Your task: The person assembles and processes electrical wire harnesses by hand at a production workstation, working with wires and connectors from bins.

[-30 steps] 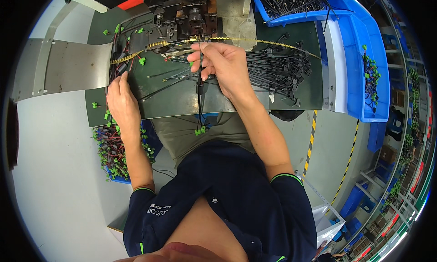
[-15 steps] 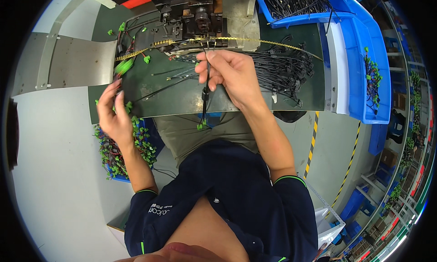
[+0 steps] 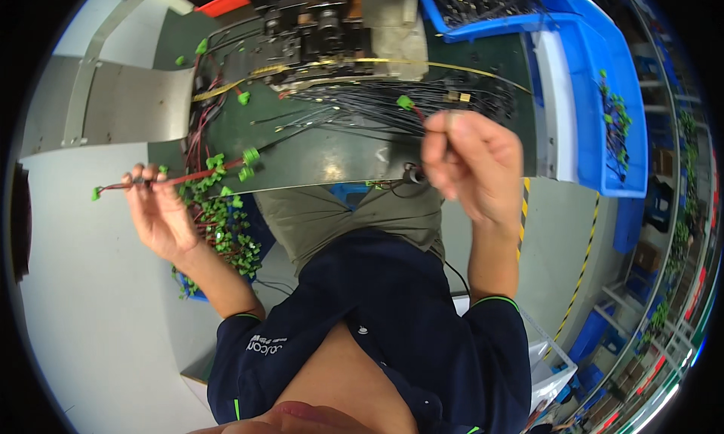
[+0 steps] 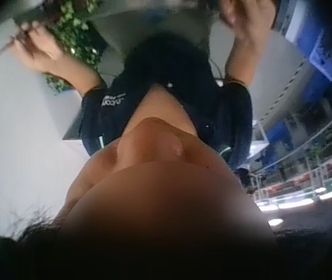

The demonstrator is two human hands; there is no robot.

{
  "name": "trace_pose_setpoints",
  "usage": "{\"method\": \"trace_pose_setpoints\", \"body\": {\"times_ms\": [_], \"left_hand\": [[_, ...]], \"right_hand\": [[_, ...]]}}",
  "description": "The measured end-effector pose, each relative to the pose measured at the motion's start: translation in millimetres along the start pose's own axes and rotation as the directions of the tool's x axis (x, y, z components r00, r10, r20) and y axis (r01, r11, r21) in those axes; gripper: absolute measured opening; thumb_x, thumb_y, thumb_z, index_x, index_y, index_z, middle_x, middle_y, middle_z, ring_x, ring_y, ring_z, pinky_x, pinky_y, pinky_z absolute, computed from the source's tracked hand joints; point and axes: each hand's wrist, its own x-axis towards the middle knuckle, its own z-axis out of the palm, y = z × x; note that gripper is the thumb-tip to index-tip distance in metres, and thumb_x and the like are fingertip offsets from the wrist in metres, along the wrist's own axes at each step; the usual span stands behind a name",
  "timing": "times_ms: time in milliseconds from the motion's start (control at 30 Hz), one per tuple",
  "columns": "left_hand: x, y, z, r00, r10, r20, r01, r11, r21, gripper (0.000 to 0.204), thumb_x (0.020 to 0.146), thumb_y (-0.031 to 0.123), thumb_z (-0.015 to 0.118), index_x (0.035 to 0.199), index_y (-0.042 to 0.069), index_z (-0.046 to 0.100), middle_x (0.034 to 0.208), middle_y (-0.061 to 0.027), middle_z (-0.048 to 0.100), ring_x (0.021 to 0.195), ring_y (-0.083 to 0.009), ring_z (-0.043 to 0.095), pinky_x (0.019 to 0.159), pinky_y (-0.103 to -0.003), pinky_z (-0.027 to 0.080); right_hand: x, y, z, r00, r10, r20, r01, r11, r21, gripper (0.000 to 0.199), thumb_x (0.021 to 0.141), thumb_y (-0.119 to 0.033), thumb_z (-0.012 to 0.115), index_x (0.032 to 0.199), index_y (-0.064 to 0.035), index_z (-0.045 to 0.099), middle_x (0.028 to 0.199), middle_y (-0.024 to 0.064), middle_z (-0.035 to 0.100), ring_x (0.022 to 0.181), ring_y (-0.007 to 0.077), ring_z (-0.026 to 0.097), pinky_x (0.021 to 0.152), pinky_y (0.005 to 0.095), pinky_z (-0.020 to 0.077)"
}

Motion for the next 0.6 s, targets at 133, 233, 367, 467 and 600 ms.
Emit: {"method": "trace_pose_setpoints", "body": {"times_ms": [133,233,367,467,600], "left_hand": [[1,11,-1,0.994,-0.078,0.082,0.066,0.988,0.137,0.027,0.112,0.03,0.057,0.127,0.007,0.056,0.104,-0.0097,0.059,0.093,-0.0203,0.057,0.074,-0.03,0.054],[-7,10,7,0.962,-0.041,0.269,-0.021,0.974,0.226,0.027,0.113,0.031,0.055,0.119,0.005,0.059,0.097,-0.0104,0.06,0.091,-0.0212,0.058,0.075,-0.03,0.053],[-24,-7,25,0.962,0.213,0.17,-0.272,0.742,0.612,0.03,0.113,0.024,0.054,0.112,-0.004,0.065,0.105,-0.0128,0.063,0.098,-0.0221,0.058,0.079,-0.031,0.052],[-34,-8,40,0.929,0.257,0.266,-0.369,0.584,0.723,0.023,0.109,0.009,0.059,0.109,-0.01,0.071,0.107,-0.0118,0.063,0.098,-0.0211,0.056,0.082,-0.033,0.047],[-49,-13,53,0.928,0.258,0.268,-0.363,0.466,0.807,0.02,0.101,-0.002,0.068,0.119,-0.01,0.068,0.102,-0.0127,0.067,0.087,-0.0182,0.06,0.08,-0.029,0.049]], "right_hand": [[-50,-106,-34,0.933,-0.33,-0.142,0.235,0.86,-0.453,0.034,0.114,-0.025,0.051,0.101,0.0039,0.063,0.066,0.0049,0.057,0.043,0.0063,0.039,0.04,0.0208,0.031],[-90,-214,-54,0.775,-0.558,-0.297,0.333,0.76,-0.558,0.03,0.114,-0.025,0.05,0.112,0.0022,0.063,0.084,0.0017,0.06,0.053,0.0015,0.041,0.043,0.0166,0.0293],[-107,-323,-83,0.704,-0.708,-0.049,0.265,0.326,-0.907,0.036,0.114,-0.024,0.052,0.132,0.0037,0.066,0.109,0.0079,0.071,0.083,0.0049,0.057,0.069,0.0147,0.0481],[-99,-340,-108,0.666,-0.746,0.023,0.071,0.033,-0.997,0.035,0.114,-0.024,0.053,0.123,0.0047,0.07,0.114,0.0106,0.073,0.087,0.0086,0.063,0.08,0.0199,0.0528],[-60,-281,-139,0.869,-0.468,-0.159,-0.248,-0.134,-0.959,0.032,0.106,-0.024,0.067,0.131,-0.0046,0.072,0.136,0.0029,0.071,0.101,0.0135,0.066,0.096,0.0298,0.0526]]}}
